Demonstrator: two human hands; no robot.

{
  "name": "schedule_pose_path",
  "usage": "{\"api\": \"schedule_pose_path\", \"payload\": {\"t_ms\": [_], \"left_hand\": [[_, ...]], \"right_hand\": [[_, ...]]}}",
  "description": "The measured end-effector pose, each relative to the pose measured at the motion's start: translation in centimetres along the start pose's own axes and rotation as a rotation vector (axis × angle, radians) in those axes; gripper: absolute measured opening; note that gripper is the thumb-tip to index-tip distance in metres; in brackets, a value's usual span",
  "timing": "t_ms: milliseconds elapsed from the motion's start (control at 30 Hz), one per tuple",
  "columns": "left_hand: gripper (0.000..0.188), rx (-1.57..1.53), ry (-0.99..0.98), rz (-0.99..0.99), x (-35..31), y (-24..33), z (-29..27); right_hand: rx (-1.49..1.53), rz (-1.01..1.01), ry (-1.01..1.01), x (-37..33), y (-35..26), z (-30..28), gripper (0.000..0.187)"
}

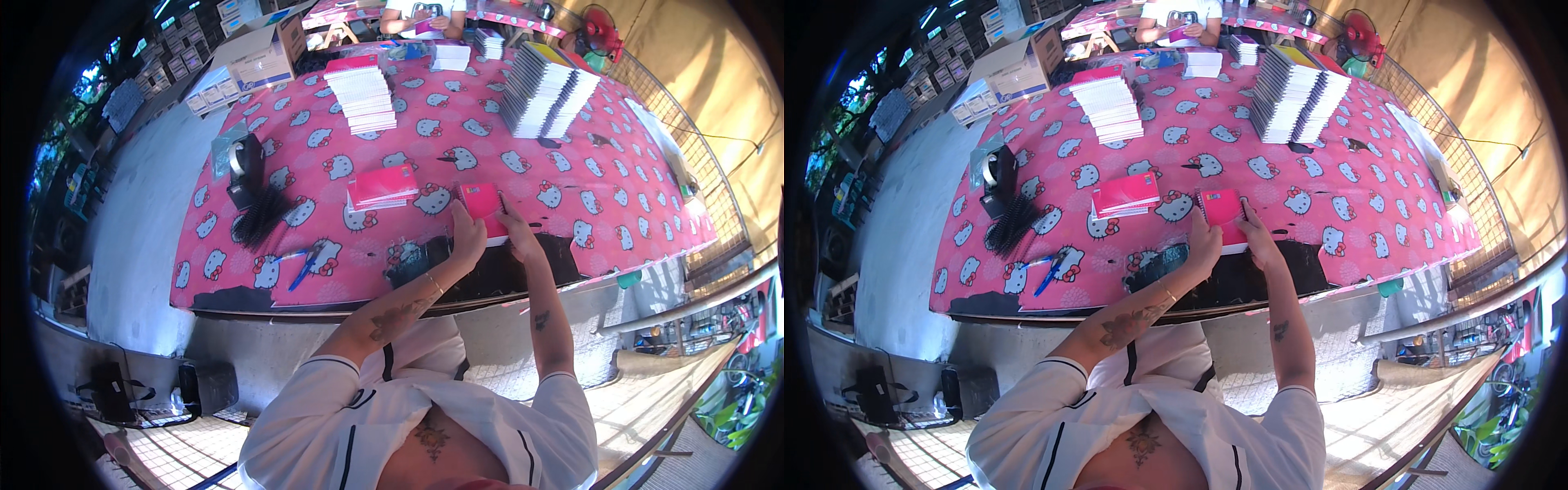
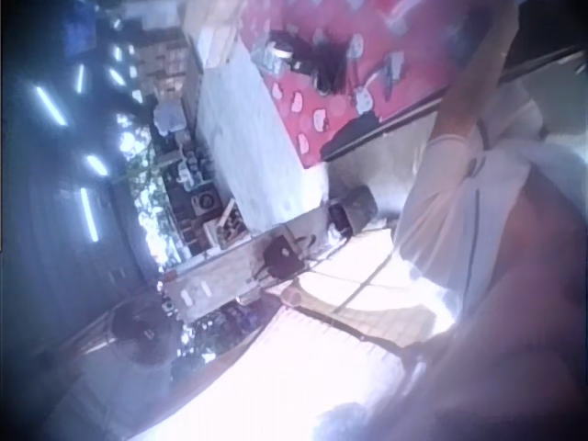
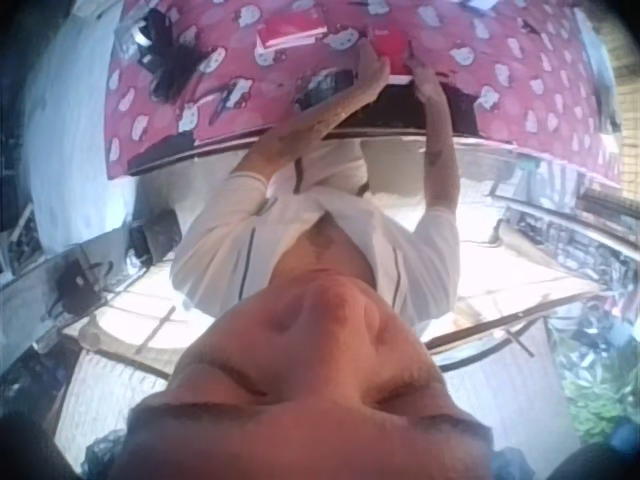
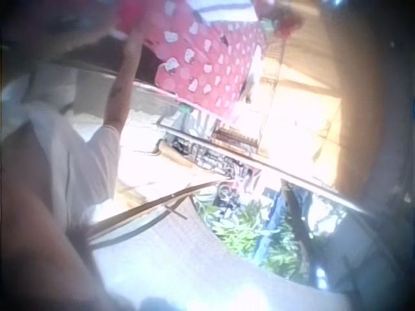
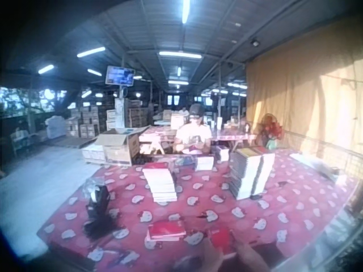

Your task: The person places small notebooks into a binder machine one at a time and then stacks them on a table.

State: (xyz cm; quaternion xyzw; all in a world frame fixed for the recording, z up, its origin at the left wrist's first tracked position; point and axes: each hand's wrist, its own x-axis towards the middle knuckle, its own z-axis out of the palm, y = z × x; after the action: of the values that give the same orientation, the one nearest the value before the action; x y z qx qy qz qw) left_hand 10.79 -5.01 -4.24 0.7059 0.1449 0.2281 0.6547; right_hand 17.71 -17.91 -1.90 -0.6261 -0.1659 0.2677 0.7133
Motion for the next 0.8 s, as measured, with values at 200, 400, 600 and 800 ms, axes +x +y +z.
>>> {"api": "schedule_pose_path", "payload": {"t_ms": [200, 400, 600, 800], "left_hand": [[0.055, 0.671, 0.072, 0.418, 1.3, 3.3, -9.9], [0.034, 1.083, -0.126, 0.719, 4.5, 0.9, -22.7], [0.032, 0.91, -0.181, 0.787, -2.4, 6.1, -20.6], [0.019, 1.265, 0.136, 0.547, -1.8, 7.0, -27.4]], "right_hand": [[-0.059, -0.096, 0.289, -2.9, -3.4, -0.5, 0.067], [-0.259, -0.576, 0.201, -5.8, -4.9, 7.5, 0.044], [-0.527, -0.68, 0.153, -7.4, -2.4, 15.0, 0.049], [-0.275, -0.309, 0.044, -6.5, 3.0, 14.6, 0.04]]}}
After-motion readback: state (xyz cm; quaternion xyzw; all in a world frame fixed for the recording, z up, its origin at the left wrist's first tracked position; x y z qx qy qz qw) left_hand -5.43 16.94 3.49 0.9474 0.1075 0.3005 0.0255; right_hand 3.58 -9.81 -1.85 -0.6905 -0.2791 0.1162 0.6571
